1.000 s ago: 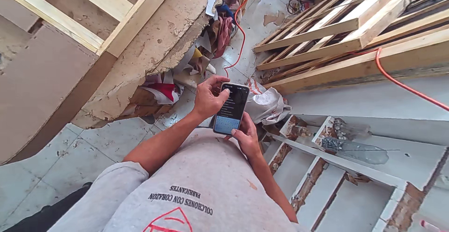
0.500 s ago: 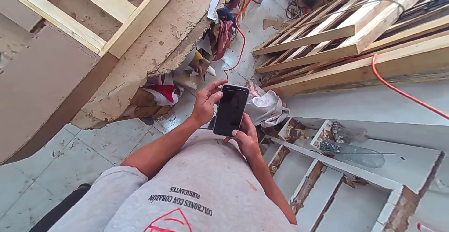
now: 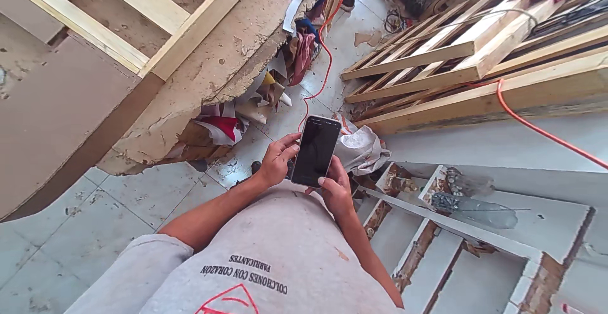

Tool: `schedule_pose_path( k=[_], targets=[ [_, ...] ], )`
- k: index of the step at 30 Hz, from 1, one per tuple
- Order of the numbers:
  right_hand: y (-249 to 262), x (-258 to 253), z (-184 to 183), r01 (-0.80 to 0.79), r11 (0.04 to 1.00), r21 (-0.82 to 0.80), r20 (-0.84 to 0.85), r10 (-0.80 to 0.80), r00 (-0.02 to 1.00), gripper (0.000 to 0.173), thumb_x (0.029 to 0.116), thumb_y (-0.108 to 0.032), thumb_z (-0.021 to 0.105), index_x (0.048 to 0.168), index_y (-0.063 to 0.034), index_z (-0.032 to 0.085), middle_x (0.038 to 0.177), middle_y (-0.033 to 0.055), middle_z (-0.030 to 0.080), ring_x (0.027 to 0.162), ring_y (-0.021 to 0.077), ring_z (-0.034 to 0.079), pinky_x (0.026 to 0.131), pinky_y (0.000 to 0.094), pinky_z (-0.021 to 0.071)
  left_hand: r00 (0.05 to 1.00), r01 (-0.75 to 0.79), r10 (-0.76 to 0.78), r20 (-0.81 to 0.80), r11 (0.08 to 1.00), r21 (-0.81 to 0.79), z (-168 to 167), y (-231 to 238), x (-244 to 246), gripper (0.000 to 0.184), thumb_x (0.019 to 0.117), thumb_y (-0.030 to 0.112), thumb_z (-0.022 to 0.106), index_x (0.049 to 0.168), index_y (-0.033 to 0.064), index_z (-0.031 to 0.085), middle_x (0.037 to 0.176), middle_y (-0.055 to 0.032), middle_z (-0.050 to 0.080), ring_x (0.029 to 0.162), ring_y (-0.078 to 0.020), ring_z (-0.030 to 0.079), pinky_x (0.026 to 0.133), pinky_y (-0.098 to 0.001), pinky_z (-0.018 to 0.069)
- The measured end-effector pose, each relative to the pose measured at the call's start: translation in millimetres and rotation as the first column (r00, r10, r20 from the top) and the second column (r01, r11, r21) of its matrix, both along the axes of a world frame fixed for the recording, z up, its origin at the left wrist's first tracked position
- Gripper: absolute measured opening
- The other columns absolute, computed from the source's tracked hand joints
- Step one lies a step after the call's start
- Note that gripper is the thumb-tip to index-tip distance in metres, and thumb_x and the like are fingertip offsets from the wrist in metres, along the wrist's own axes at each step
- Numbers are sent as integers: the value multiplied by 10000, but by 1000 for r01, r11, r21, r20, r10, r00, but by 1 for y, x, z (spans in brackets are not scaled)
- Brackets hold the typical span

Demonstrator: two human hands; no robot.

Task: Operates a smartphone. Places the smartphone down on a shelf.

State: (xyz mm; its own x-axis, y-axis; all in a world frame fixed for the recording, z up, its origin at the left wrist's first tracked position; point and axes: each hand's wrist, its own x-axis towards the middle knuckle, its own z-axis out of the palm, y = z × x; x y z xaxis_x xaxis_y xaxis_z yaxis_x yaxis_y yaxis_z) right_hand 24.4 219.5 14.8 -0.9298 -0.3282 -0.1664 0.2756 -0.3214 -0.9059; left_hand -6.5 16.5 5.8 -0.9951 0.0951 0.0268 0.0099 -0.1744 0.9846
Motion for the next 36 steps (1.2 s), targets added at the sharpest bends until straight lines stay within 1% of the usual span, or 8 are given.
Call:
schedule_pose_path(
  k=[9,12,15,18,21,26,31,36],
  targets=[
    [-1,2,1,8,1000,0,8,-8,1000,550,889,-34,517,1416,13,366,1180,132,693,926,270,743,592,430,645,1000,15,-14,19,1000,-22,2,-1,3,409,1044,84,348,1323,-84,594,1009,-76,748,876,-99,716,795,-302,613],
    [0,3,-1,9,1000,-19,17,-8,1000,523,908,-34,495,1414,8,370,1168,124,699,913,263,745,590,422,643,1000,12,-12,23,1000,-28,2,0,4,406,1041,82,349,1317,-84,598,1003,-72,749,873,-96,716,797,-299,612],
    [1,4,-3,10,999,-50,39,-8,999,508,924,-40,472,1421,-6,371,1183,124,700,927,262,745,595,419,642,999,22,-21,24,1000,-21,2,0,3,410,1042,76,346,1327,-90,589,1032,-83,749,895,-105,719,807,-300,613],
    [3,4,-7,18,997,-78,49,-15,999,509,932,-41,462,1431,-4,369,1209,149,693,944,278,745,586,421,640,998,47,-47,43,999,-15,-1,1,2,415,1042,76,348,1346,-93,575,1079,-101,748,935,-121,727,838,-314,620],
    [3,5,-10,28,994,-108,57,-22,998,513,940,-48,455,1440,-4,351,1228,155,686,957,285,744,587,427,641,997,60,-59,57,998,-14,-2,3,1,410,1043,79,356,1349,-90,570,1079,-98,748,938,-122,728,841,-313,619],
    [4,3,-11,41,986,-160,75,-30,997,455,977,-92,408,1426,-28,368,1244,136,685,967,273,745,587,416,641,997,56,-54,59,998,-30,0,4,-1,425,1047,95,331,1339,-84,584,1094,-96,746,942,-108,724,846,-304,614],
    [2,0,-9,72,980,-183,129,-49,990,403,1028,-185,381,1406,-48,403,1234,137,691,948,278,749,581,417,641,998,43,-42,47,999,-13,1,3,-4,438,1048,96,302,1324,-84,590,1076,-89,746,917,-99,721,833,-299,611],
    [1,-4,-8,48,983,-179,119,-27,992,406,1032,-214,399,1402,-47,416,1235,141,692,958,280,749,581,418,642,999,-19,23,45,997,-80,3,4,-16,371,1030,91,398,1275,-52,637,1043,-80,755,938,-104,723,866,-310,608]
  ],
)
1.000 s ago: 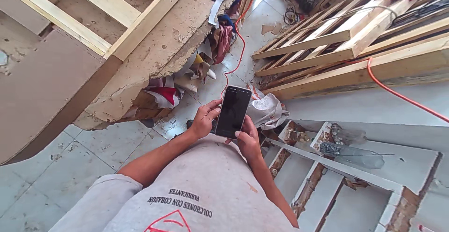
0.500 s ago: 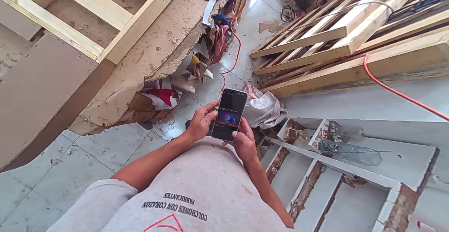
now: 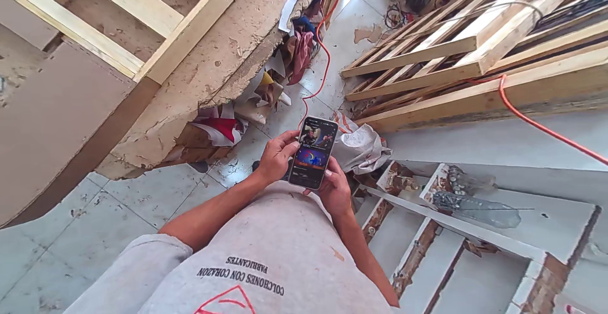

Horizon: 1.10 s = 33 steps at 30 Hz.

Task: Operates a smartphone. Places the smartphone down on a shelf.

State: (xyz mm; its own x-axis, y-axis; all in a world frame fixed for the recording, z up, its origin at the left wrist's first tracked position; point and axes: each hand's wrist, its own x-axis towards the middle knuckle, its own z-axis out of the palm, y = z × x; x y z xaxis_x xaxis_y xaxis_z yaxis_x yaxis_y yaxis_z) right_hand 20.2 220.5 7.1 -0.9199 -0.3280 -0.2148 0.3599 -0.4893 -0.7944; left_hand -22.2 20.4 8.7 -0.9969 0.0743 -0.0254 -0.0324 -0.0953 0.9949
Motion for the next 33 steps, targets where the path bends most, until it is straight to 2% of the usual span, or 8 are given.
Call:
schedule_pose_path(
  k=[4,7,9,11,16,25,30,33],
  targets=[
    [-2,-3,2,-28,999,31,3,28,1000,421,1022,-233,408,1400,-48,418,1220,138,696,935,274,750,570,409,639,998,-52,53,31,998,-21,9,1,-16,324,994,98,511,1264,-25,642,997,-73,767,907,-121,738,848,-334,619],
    [-2,-5,2,-42,999,28,-12,42,999,425,1025,-224,418,1409,-41,413,1232,137,690,944,271,747,581,410,641,992,-112,117,41,986,-125,16,6,-22,313,942,178,646,1208,15,663,915,-39,772,812,-115,744,766,-326,637],
    [-2,-6,1,-47,998,34,-28,48,998,424,1019,-200,421,1408,-32,410,1229,137,691,941,269,747,585,412,641,985,-152,164,49,971,-186,18,11,-24,289,913,196,683,1158,44,684,853,-16,768,750,-101,736,722,-319,633],
    [-1,-7,1,-56,996,68,-54,59,997,439,1001,-156,425,1415,-11,396,1230,137,690,941,262,747,589,410,642,987,-148,155,29,973,-175,15,11,-24,294,924,197,640,1165,35,683,852,-17,762,764,-98,731,737,-327,626],
    [2,-7,2,-30,981,191,-64,43,997,500,950,-83,464,1431,25,383,1211,144,694,944,272,745,603,429,647,994,-102,107,35,988,-115,9,10,-25,346,998,173,462,1221,12,672,949,-42,765,864,-101,726,801,-331,606],
    [7,-4,6,61,965,253,-43,-52,998,514,936,-52,479,1438,31,403,1203,156,693,933,280,744,602,429,650,997,-7,14,79,996,-91,14,19,-31,391,1057,193,384,1261,-4,652,1013,-74,748,876,-124,724,788,-334,617],
    [12,-2,11,156,926,344,-94,-131,987,705,929,-42,522,1579,11,253,1251,169,682,965,287,743,618,432,656,978,74,-79,193,997,33,21,25,-34,433,1081,152,299,1384,-41,540,1066,-118,736,858,-174,737,741,-352,636],
    [16,1,12,209,917,340,-123,-177,976,781,905,-49,567,1609,-28,229,1256,164,682,943,287,745,586,420,651,961,165,-172,216,985,48,21,27,-32,451,1063,91,286,1443,-52,481,1122,-125,727,873,-177,739,736,-360,640]
  ],
)
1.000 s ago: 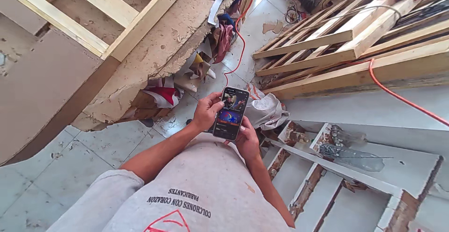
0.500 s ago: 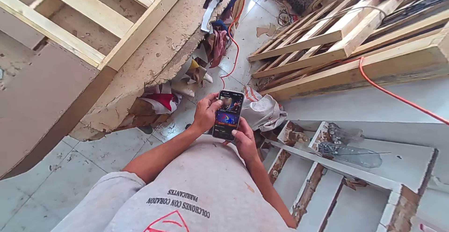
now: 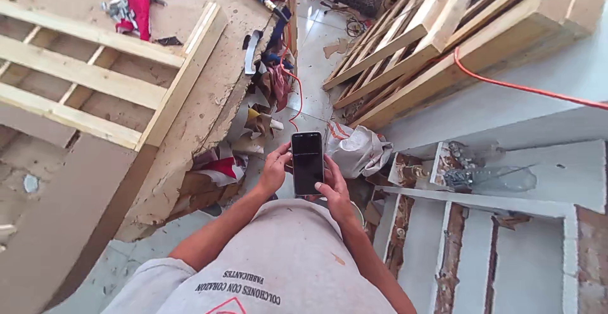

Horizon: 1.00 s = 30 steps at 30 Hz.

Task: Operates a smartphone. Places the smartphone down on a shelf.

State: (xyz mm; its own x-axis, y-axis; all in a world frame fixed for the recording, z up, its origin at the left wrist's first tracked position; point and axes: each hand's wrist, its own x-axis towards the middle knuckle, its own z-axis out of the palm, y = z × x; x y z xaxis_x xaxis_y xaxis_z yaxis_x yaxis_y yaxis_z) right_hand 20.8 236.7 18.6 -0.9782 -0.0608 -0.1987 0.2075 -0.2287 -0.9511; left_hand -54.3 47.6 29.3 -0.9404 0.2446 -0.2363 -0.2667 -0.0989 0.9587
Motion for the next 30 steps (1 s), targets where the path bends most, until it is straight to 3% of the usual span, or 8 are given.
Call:
schedule_pose_path(
  k=[11,23,30],
  targets=[
    [11,11,-4,42,999,2,-43,-42,998,883,891,-43,618,1644,-70,157,1262,126,685,933,261,750,573,408,656,983,181,-181,-32,983,7,-6,10,9,469,1052,27,336,1511,-65,372,1200,-132,714,946,-184,740,760,-349,643],
    [8,6,4,30,999,12,-17,-29,999,864,887,-86,611,1623,-80,159,1202,110,707,933,262,754,566,411,654,973,200,-207,-96,977,-77,-6,6,7,469,1059,35,361,1514,-76,389,1267,-135,698,982,-153,735,800,-316,636],
    [7,7,6,29,999,35,-32,-28,999,917,868,-58,602,1633,-56,97,1265,123,683,987,265,744,602,415,660,977,183,-190,-99,980,-77,-4,9,1,446,1049,48,385,1477,-72,423,1182,-129,717,972,-164,732,798,-331,635]
  ],
)
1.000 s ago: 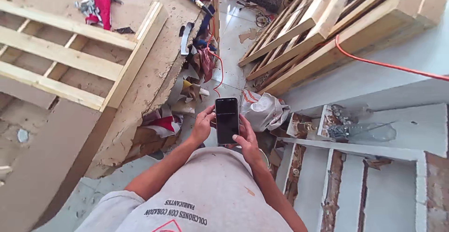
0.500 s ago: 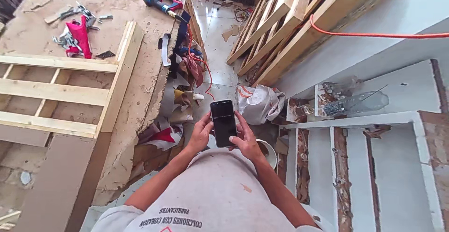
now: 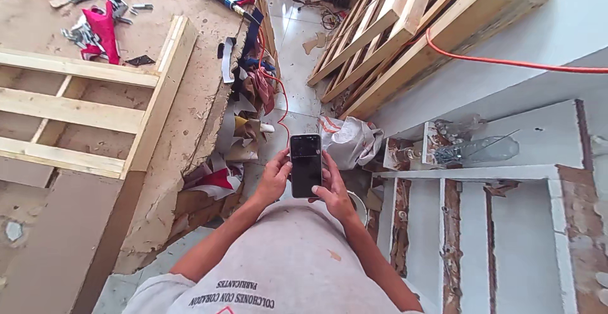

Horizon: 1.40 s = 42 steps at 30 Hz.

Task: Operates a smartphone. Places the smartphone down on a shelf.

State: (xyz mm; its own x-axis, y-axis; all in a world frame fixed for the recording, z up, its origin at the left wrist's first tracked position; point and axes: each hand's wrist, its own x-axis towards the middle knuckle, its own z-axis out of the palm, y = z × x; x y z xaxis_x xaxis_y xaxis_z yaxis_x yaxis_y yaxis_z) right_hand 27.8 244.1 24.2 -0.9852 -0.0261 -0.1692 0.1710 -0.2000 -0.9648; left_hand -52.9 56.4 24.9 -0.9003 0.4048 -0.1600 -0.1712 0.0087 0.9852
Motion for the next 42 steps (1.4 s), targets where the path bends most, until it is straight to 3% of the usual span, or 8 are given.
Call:
schedule_pose_path(
  k=[14,18,21,30,34,37,39,42],
  targets=[
    [9,11,3,114,984,134,31,-119,992,801,882,-119,660,1575,8,280,1310,119,669,982,197,741,652,357,658,999,37,-36,-23,998,54,2,21,-2,423,1038,27,406,1448,-75,427,1140,-125,723,970,-159,731,822,-328,630],
    [11,14,0,164,937,309,-15,-168,986,912,831,-240,763,1578,7,302,1338,124,657,1134,153,693,921,350,619,998,43,-41,-38,998,37,7,30,0,412,1042,29,418,1442,-69,425,1118,-116,726,944,-159,735,802,-328,635],
    [9,14,5,159,804,572,31,-216,976,1089,741,-446,862,1585,-30,313,1361,135,644,1207,198,656,1029,454,557,990,69,-71,-122,997,-21,10,40,7,423,1022,51,468,1423,-79,436,1091,-110,730,922,-157,736,793,-345,641],
    [23,19,19,134,643,754,147,-364,920,1101,656,-426,900,1532,-1,387,1400,209,584,1196,323,642,960,530,554,929,211,-233,-288,972,-105,8,70,23,505,973,101,549,1408,-101,390,1041,-54,705,829,-30,700,761,-244,620],
    [35,33,18,415,650,637,-15,-527,850,1070,613,-300,944,1478,47,418,1310,219,635,1138,303,673,953,510,573,871,403,-374,-320,915,29,10,73,18,496,1020,136,540,1452,-52,385,1198,-52,715,948,-106,738,827,-311,645],
    [69,57,8,688,492,533,-140,-751,645,1055,605,-257,944,1447,78,403,1235,210,661,1115,249,679,968,446,583,849,474,-415,-327,872,124,3,66,7,255,1079,207,503,1304,110,573,1166,-15,744,894,-175,762,740,-341,665],
    [110,84,0,828,273,489,-256,-863,435,1059,605,-283,928,1432,99,388,1221,203,657,1101,213,677,961,400,589,872,434,-382,-306,893,123,-10,52,-1,179,1085,236,501,1167,176,648,1094,32,761,862,-152,762,713,-318,660],
    [176,143,14,856,-141,497,-408,-909,88,989,663,-219,916,1421,102,368,1157,217,659,1020,230,696,898,413,603,923,338,-311,-227,937,91,-33,26,-7,176,1013,102,532,1155,132,632,1129,18,747,854,-145,755,703,-314,655]
  ],
)
